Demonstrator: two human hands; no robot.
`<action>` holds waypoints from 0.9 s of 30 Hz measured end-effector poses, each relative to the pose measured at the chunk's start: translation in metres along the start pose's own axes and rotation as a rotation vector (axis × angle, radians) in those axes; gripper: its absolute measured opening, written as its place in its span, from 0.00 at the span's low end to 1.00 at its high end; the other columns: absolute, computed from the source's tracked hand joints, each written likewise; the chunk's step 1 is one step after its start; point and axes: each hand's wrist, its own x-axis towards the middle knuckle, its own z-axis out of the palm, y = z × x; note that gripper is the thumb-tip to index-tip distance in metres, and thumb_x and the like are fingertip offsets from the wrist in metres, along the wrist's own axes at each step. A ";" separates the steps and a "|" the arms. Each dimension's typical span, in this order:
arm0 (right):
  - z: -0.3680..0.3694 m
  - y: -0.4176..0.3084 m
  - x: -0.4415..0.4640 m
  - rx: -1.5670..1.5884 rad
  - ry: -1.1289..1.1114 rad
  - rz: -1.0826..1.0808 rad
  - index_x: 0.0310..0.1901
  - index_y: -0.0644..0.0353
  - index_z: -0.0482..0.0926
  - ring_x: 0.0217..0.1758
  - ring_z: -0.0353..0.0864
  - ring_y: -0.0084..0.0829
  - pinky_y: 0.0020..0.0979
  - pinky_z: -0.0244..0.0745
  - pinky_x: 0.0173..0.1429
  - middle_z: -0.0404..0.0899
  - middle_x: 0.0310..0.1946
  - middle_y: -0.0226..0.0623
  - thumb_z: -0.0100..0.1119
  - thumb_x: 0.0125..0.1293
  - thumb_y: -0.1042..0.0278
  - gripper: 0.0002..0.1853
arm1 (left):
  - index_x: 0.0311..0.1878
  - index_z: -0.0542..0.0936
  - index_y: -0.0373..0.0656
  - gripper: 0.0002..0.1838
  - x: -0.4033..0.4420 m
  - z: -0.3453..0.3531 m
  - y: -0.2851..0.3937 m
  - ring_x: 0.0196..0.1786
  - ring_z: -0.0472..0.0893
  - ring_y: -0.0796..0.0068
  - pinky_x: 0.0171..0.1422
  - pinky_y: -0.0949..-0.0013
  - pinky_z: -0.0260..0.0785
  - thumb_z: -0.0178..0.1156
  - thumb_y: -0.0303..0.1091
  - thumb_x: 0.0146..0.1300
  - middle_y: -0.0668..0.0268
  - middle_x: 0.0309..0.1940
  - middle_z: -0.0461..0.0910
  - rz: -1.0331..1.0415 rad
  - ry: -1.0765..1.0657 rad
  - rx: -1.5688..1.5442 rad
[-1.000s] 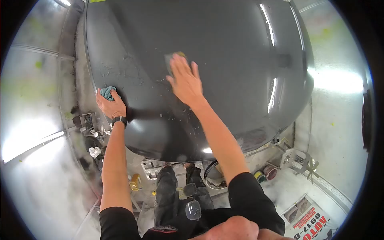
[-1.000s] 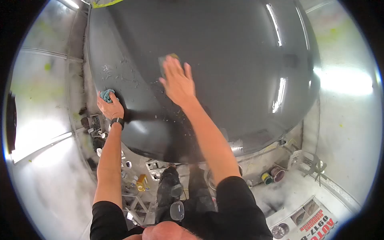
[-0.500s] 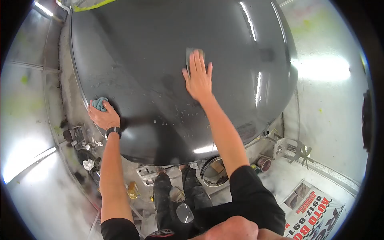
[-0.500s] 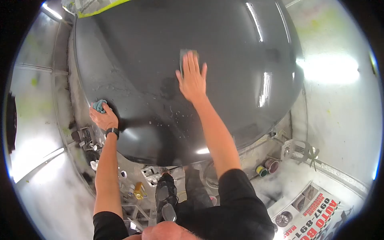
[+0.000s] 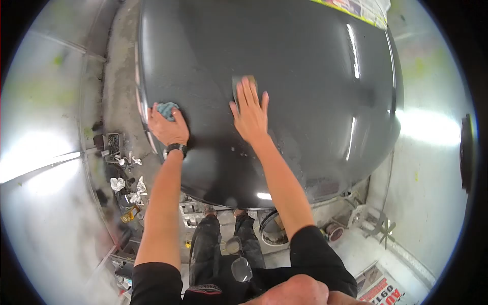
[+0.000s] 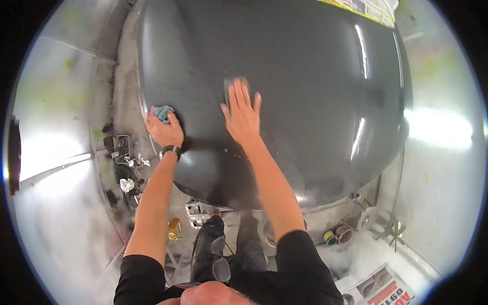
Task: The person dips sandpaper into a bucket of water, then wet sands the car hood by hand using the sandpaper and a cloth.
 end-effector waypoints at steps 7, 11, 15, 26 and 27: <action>0.023 -0.027 0.024 0.017 0.034 -0.063 0.82 0.66 0.63 0.90 0.53 0.52 0.70 0.46 0.87 0.56 0.87 0.50 0.54 0.83 0.54 0.34 | 0.72 0.76 0.35 0.33 0.005 -0.007 0.003 0.75 0.72 0.35 0.78 0.40 0.64 0.66 0.44 0.67 0.37 0.72 0.73 -0.027 -0.010 -0.034; 0.042 -0.044 0.122 0.020 0.067 -0.143 0.82 0.66 0.62 0.89 0.55 0.52 0.67 0.51 0.86 0.57 0.86 0.50 0.51 0.84 0.53 0.34 | 0.71 0.76 0.36 0.34 0.003 -0.004 0.000 0.75 0.72 0.34 0.78 0.40 0.65 0.68 0.44 0.66 0.37 0.72 0.73 -0.049 -0.013 -0.059; 0.018 -0.042 0.042 -0.039 -0.097 -0.257 0.86 0.63 0.55 0.91 0.50 0.50 0.66 0.49 0.87 0.52 0.88 0.48 0.53 0.83 0.51 0.39 | 0.72 0.77 0.38 0.35 0.004 -0.006 0.001 0.77 0.70 0.33 0.81 0.37 0.62 0.69 0.44 0.64 0.37 0.75 0.70 -0.090 -0.034 -0.109; 0.055 -0.079 0.155 -0.134 -0.022 -0.198 0.86 0.60 0.56 0.92 0.49 0.47 0.70 0.51 0.86 0.50 0.89 0.46 0.48 0.85 0.46 0.38 | 0.74 0.76 0.43 0.36 0.005 -0.003 0.000 0.83 0.64 0.35 0.85 0.32 0.54 0.71 0.44 0.63 0.40 0.78 0.68 -0.125 -0.064 -0.147; 0.057 -0.084 0.149 -0.141 -0.019 -0.187 0.85 0.60 0.56 0.92 0.49 0.47 0.70 0.51 0.86 0.50 0.89 0.45 0.47 0.85 0.46 0.38 | 0.74 0.76 0.43 0.36 0.004 -0.005 0.001 0.83 0.64 0.35 0.85 0.32 0.54 0.71 0.44 0.63 0.40 0.78 0.68 -0.128 -0.078 -0.147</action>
